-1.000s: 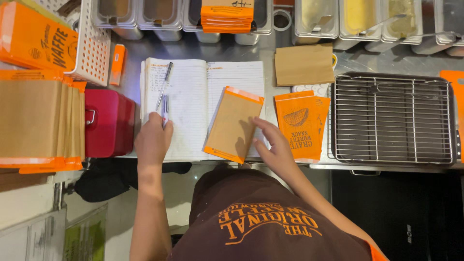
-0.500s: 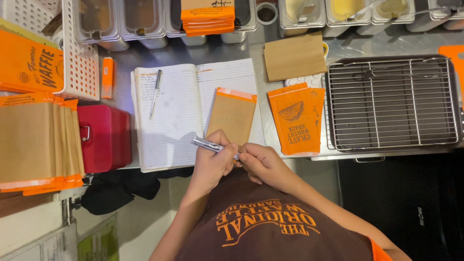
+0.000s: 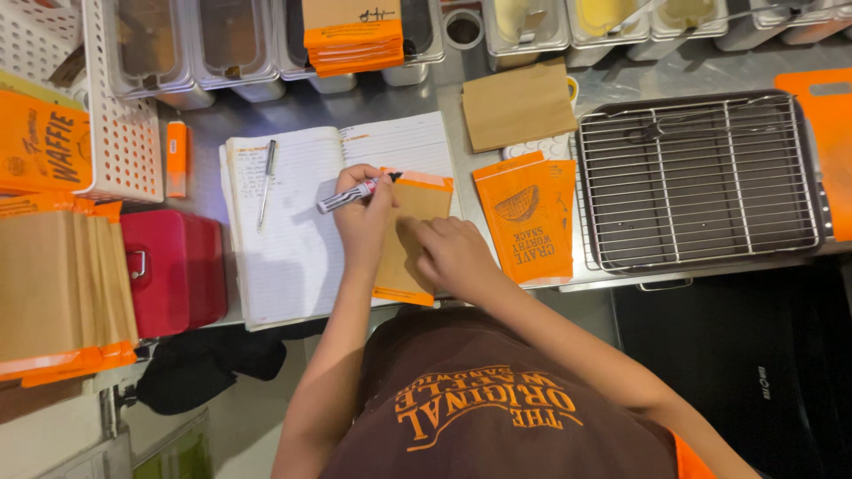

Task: The person counts and stacks orange branded paper packets, then places them into a brown paper bag. They write on the bag with a marker and set it aside on a stainless steel counter.

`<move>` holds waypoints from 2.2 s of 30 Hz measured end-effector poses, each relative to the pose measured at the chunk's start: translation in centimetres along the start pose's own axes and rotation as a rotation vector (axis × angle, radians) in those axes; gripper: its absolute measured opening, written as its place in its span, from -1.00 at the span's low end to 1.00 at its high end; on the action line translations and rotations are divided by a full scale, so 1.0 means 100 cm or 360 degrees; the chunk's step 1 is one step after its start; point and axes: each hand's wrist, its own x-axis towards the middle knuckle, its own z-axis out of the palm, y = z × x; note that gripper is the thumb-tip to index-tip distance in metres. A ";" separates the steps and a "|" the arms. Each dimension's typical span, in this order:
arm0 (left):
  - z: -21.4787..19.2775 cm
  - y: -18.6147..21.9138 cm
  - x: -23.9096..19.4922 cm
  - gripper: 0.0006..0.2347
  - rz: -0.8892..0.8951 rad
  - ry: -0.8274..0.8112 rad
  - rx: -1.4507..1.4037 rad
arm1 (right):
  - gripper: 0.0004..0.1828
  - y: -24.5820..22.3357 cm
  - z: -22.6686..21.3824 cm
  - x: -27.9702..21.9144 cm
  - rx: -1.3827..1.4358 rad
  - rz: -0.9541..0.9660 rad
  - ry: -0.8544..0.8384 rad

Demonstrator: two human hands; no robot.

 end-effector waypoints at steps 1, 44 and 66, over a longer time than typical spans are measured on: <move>0.004 -0.009 0.000 -0.88 0.0023 -0.0013 -0.0017 | -0.41 0.005 -0.002 0.006 -0.0068 0.0034 -0.0074; -0.005 -0.025 0.001 -0.91 0.0437 -0.0139 0.1062 | -0.36 0.033 -0.014 0.008 -0.0174 0.0311 -0.0211; 0.010 -0.026 -0.002 -0.90 0.0301 -0.0162 0.1008 | -0.38 0.037 -0.014 0.007 -0.0160 0.0257 -0.0196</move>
